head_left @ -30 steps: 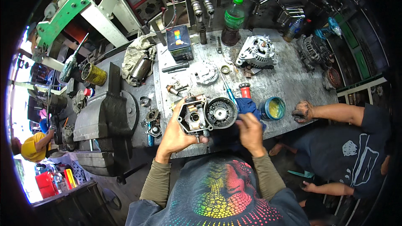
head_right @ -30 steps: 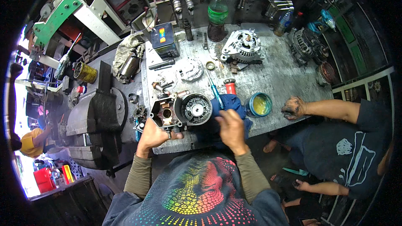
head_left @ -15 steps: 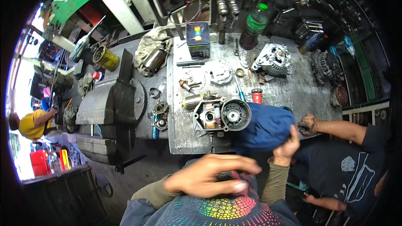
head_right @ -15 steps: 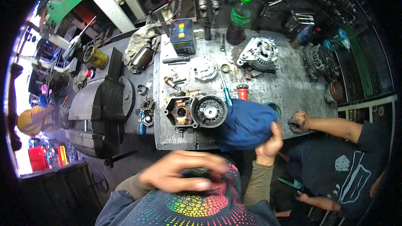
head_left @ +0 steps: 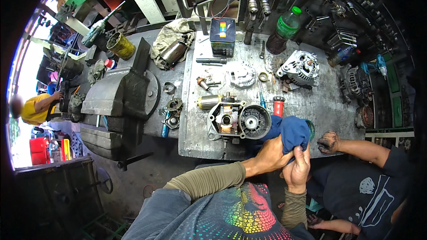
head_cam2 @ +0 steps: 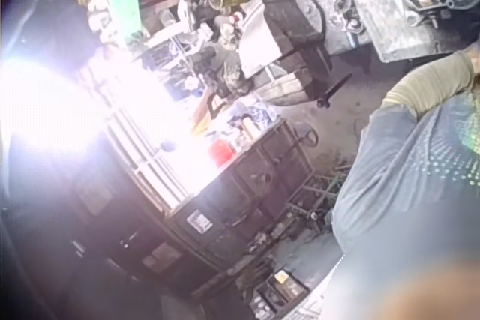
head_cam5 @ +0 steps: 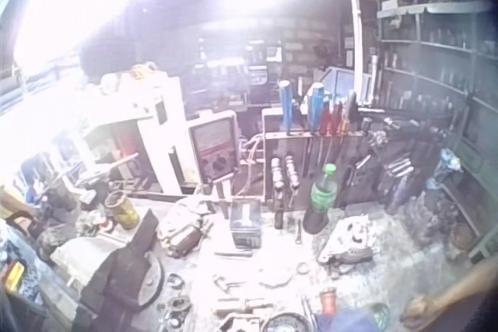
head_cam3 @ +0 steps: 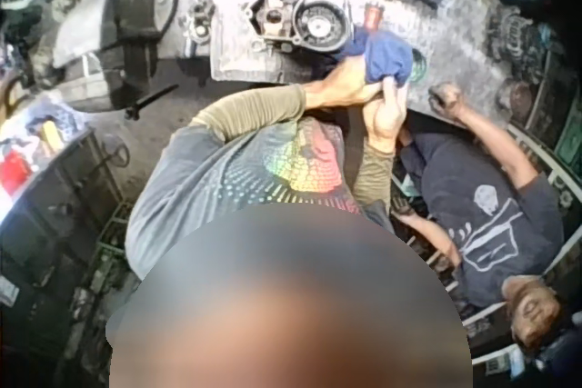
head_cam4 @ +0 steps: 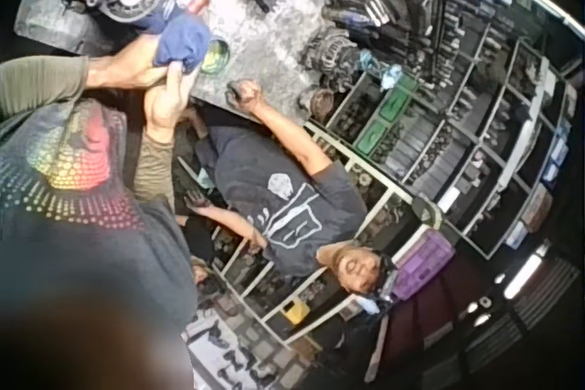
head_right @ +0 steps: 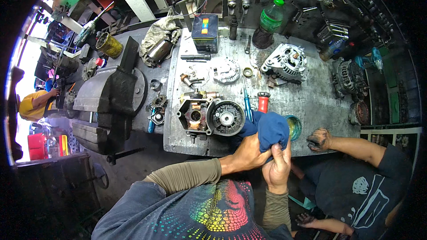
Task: The person assembles a starter motor by inserting a cylindrical armature into the housing, wiping the exterior with a cloth, and using a screwdriver to adjust internal components. They handle the motor housing, armature, and tools on a cluttered workbench.
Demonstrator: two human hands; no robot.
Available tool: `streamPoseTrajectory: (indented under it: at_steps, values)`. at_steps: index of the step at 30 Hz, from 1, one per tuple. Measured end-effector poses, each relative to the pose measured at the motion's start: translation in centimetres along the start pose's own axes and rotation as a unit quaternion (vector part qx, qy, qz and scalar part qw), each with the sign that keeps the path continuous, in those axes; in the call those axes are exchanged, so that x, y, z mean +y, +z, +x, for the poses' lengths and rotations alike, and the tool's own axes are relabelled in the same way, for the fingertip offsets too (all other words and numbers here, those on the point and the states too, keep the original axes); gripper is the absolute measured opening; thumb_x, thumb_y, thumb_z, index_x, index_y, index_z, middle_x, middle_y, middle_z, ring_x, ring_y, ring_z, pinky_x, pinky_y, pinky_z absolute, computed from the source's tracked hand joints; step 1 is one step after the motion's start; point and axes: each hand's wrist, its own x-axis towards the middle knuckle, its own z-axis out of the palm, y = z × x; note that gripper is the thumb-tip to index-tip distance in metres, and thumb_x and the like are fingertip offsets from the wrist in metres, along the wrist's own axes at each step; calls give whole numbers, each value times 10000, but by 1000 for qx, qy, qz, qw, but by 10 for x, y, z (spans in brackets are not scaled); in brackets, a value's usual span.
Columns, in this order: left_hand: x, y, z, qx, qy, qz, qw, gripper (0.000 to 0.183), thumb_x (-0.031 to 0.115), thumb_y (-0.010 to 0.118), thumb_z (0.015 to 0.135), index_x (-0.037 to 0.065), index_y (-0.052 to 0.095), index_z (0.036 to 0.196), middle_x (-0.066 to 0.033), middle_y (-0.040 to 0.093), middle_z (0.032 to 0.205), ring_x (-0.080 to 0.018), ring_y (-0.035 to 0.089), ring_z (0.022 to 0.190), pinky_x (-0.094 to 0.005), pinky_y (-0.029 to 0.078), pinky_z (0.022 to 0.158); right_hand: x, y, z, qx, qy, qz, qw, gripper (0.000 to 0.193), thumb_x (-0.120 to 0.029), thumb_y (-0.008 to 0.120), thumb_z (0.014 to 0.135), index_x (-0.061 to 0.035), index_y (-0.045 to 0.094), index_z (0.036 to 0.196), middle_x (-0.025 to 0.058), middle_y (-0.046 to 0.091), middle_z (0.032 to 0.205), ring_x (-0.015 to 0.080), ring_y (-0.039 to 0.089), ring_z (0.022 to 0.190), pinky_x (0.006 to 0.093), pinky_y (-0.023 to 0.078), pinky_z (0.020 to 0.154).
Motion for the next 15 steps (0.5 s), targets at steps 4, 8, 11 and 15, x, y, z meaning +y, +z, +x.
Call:
streamPoseTrajectory:
  at_steps: [4,8,11,15]
  values:
    - [-1,-13,-5,-47,-9,86,995,517,145,741,938,-73,501,1341,-289,638,1135,-486,654,1035,-490,555,902,-22,-11,4,34,-38,-130,990,443,4,645,978,69,585,1412,135,678,1326,232,648,1219,372,459,1126]
    - [27,-57,-21,-176,-29,73,981,852,233,782,936,-87,304,1564,-302,451,1439,-485,505,1324,-475,453,1119,-50,-6,7,82,-78,-126,986,440,-16,661,896,89,624,1322,151,713,1218,227,688,1104,367,521,1043]
    - [71,-100,-46,-229,48,118,965,697,187,787,927,-69,469,1491,-265,540,1460,-424,552,1348,-446,501,1101,-80,11,7,48,-118,-42,991,561,-135,699,814,102,610,1315,200,698,1255,297,687,1145,442,503,1097]
    - [121,-191,-73,-200,-83,-12,976,415,179,855,874,-20,727,1215,-166,756,1153,-317,729,1094,-394,579,945,-81,68,7,-146,-200,-211,946,502,-244,751,814,19,693,1238,230,647,1319,316,663,1138,516,496,1052]
